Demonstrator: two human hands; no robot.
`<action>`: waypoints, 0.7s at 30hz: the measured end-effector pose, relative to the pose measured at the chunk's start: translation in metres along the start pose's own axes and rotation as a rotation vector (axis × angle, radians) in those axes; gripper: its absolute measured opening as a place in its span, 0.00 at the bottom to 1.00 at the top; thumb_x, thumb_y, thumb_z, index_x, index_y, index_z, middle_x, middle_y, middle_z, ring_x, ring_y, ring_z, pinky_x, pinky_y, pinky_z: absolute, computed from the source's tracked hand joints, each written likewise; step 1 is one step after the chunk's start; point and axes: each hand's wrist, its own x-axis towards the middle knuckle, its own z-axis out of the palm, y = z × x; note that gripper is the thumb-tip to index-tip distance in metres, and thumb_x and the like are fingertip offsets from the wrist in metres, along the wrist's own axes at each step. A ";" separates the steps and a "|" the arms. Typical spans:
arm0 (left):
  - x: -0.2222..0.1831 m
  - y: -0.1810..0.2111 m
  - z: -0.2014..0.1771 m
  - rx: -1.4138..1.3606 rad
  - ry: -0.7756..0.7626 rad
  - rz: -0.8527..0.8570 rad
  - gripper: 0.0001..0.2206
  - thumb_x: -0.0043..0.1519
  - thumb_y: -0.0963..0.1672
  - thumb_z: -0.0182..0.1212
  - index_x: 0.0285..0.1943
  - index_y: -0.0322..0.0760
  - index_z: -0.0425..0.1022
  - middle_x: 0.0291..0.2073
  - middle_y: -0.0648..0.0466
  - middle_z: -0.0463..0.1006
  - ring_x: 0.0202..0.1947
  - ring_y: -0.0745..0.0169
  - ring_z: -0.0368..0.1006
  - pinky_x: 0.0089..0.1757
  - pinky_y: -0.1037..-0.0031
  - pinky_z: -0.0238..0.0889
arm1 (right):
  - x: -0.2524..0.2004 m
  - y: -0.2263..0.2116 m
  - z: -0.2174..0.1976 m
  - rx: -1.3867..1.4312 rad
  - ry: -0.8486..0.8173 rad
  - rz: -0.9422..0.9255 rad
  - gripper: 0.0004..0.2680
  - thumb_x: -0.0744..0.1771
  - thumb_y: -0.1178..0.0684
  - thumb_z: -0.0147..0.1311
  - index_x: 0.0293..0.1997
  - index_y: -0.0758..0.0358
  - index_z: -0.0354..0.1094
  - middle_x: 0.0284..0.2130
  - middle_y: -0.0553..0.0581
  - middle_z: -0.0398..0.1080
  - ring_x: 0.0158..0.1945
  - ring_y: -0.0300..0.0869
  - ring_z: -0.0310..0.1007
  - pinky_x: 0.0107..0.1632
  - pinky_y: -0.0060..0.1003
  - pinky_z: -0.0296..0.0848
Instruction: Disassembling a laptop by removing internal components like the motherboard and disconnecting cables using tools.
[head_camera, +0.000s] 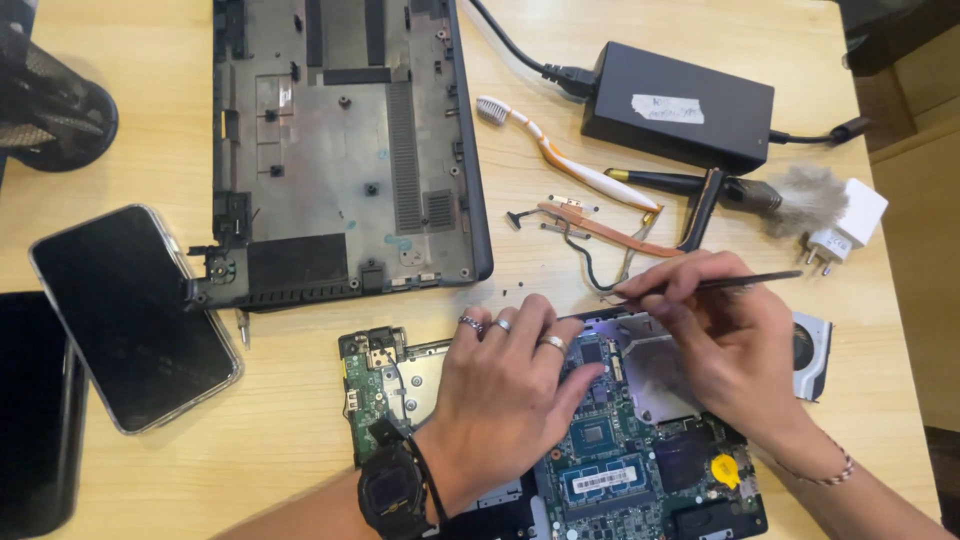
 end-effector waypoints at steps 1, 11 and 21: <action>0.000 0.001 -0.001 -0.032 0.032 -0.027 0.14 0.65 0.51 0.65 0.47 0.37 0.75 0.37 0.52 0.70 0.29 0.56 0.67 0.38 0.62 0.58 | 0.003 0.002 0.003 0.068 -0.021 0.026 0.03 0.70 0.66 0.47 0.42 0.67 0.59 0.40 0.67 0.75 0.48 0.49 0.81 0.53 0.35 0.83; 0.000 0.002 -0.018 -0.522 0.165 -0.175 0.17 0.44 0.37 0.58 0.12 0.46 0.53 0.08 0.67 0.55 0.12 0.77 0.47 0.15 0.85 0.48 | 0.027 0.015 0.024 0.035 -0.174 0.029 0.04 0.68 0.69 0.47 0.41 0.68 0.62 0.37 0.64 0.75 0.47 0.46 0.81 0.50 0.33 0.82; 0.020 -0.036 -0.056 -0.592 0.396 -0.253 0.22 0.50 0.33 0.55 0.19 0.42 0.42 0.14 0.62 0.44 0.19 0.72 0.39 0.24 0.78 0.36 | 0.019 0.001 0.024 -0.088 -0.173 -0.057 0.03 0.68 0.67 0.52 0.42 0.68 0.63 0.41 0.61 0.71 0.48 0.46 0.79 0.50 0.33 0.81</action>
